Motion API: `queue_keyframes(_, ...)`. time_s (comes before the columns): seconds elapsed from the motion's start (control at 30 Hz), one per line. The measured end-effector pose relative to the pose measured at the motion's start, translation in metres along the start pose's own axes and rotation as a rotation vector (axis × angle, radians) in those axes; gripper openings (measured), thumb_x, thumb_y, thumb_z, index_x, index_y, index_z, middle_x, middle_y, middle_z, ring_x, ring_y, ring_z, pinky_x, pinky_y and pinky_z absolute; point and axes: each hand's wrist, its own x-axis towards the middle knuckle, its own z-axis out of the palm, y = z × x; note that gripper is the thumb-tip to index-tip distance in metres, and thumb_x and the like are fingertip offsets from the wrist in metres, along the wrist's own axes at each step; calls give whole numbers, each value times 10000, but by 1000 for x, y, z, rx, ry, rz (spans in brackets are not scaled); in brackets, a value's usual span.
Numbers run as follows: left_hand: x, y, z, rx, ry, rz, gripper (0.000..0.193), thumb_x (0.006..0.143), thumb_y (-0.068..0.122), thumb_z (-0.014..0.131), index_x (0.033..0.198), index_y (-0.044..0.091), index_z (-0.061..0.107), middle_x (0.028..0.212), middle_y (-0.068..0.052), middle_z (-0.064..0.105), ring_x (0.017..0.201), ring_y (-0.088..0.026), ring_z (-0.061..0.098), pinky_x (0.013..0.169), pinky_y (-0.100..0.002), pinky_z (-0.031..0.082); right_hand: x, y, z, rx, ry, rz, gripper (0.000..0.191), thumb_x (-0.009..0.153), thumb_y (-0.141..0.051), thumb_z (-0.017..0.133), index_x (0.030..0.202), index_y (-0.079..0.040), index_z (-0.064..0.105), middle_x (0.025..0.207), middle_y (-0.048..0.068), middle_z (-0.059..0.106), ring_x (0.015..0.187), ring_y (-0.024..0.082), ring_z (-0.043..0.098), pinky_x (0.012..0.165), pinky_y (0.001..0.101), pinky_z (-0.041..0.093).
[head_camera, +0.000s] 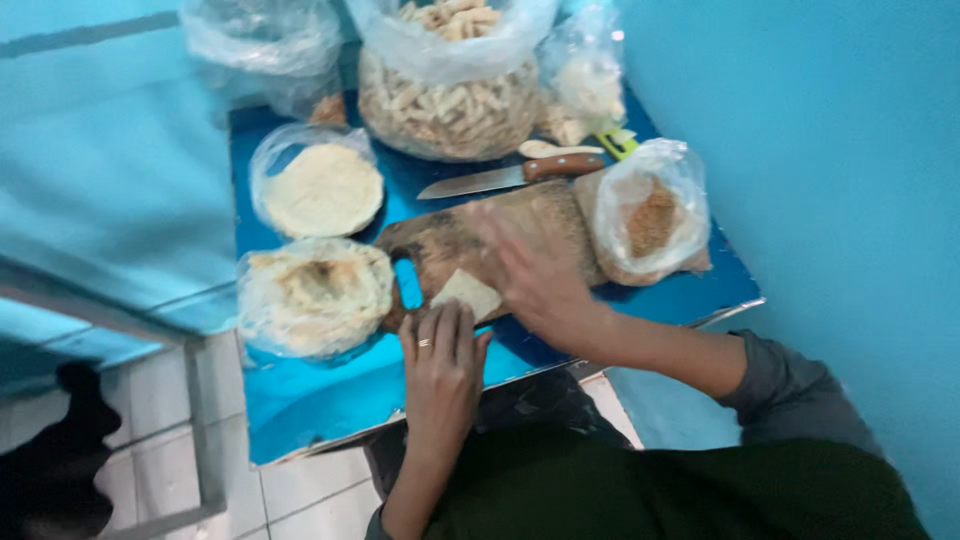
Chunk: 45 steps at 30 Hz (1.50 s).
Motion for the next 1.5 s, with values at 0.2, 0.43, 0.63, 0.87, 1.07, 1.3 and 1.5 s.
queue_keyframes(0.2, 1, 5, -5, -76, 17, -33, 509, 911, 334, 732, 1282, -7, 658, 1270, -197, 598, 1213, -359, 563, 1100, -580, 376, -59, 83, -64, 893, 371, 763, 315, 949, -18, 697, 1174, -77, 485, 1153, 124, 762, 1083, 280, 752, 839, 320, 618)
queue_keyframes(0.43, 7, 3, -10, -122, 71, -34, 429, 882, 324, 773, 1186, 27, 712, 1269, -176, 600, 1217, -358, 566, 1085, -604, 375, -74, 105, -30, 307, -206, 605, 297, 900, -108, 689, 1139, -92, 513, 915, 214, 699, 871, 446, 678, 720, 512, 524)
queue_keyframes(0.63, 6, -3, -35, -264, 239, -250, 211, 922, 79, 759, 1111, -8, 726, 1217, -174, 638, 1163, -350, 622, 993, -454, 510, -70, 118, -25, 494, -351, 495, 392, 821, -119, 682, 1160, -91, 487, 849, 194, 697, 816, 440, 685, 686, 523, 518)
queue_keyframes(0.87, 18, -15, -36, -220, 213, -357, 184, 910, 50, 749, 1079, -23, 740, 1128, -175, 643, 1045, -356, 623, 886, -440, 504, -73, 111, -24, 532, -296, 684, 363, 816, -40, 721, 1116, -65, 518, 885, 154, 728, 847, 345, 740, 713, 444, 564)
queue_keyframes(1.07, 19, -13, -26, -116, 157, -322, 192, 889, 119, 753, 1032, -8, 741, 1117, -164, 642, 1078, -372, 592, 961, -481, 453, -71, 118, -36, 1032, 179, 950, 377, 886, 34, 774, 1100, -70, 480, 962, 143, 764, 925, 223, 759, 774, 343, 608)
queue_keyframes(1.3, 17, -9, -16, -36, 221, -282, 158, 894, 117, 751, 1009, 8, 740, 1108, -129, 653, 1068, -353, 585, 1027, -507, 408, -20, 48, 4, 1315, -26, 937, 412, 799, 23, 810, 1022, -108, 489, 937, 121, 785, 918, 193, 761, 796, 306, 609)
queue_keyframes(1.5, 12, -10, -11, -8, 232, -290, 153, 899, 116, 748, 1009, 11, 736, 1129, -122, 663, 1054, -321, 593, 1055, -516, 402, 6, -40, 42, 1088, 19, 536, 247, 907, -124, 787, 966, -66, 554, 892, 72, 752, 871, 149, 792, 716, 294, 634)
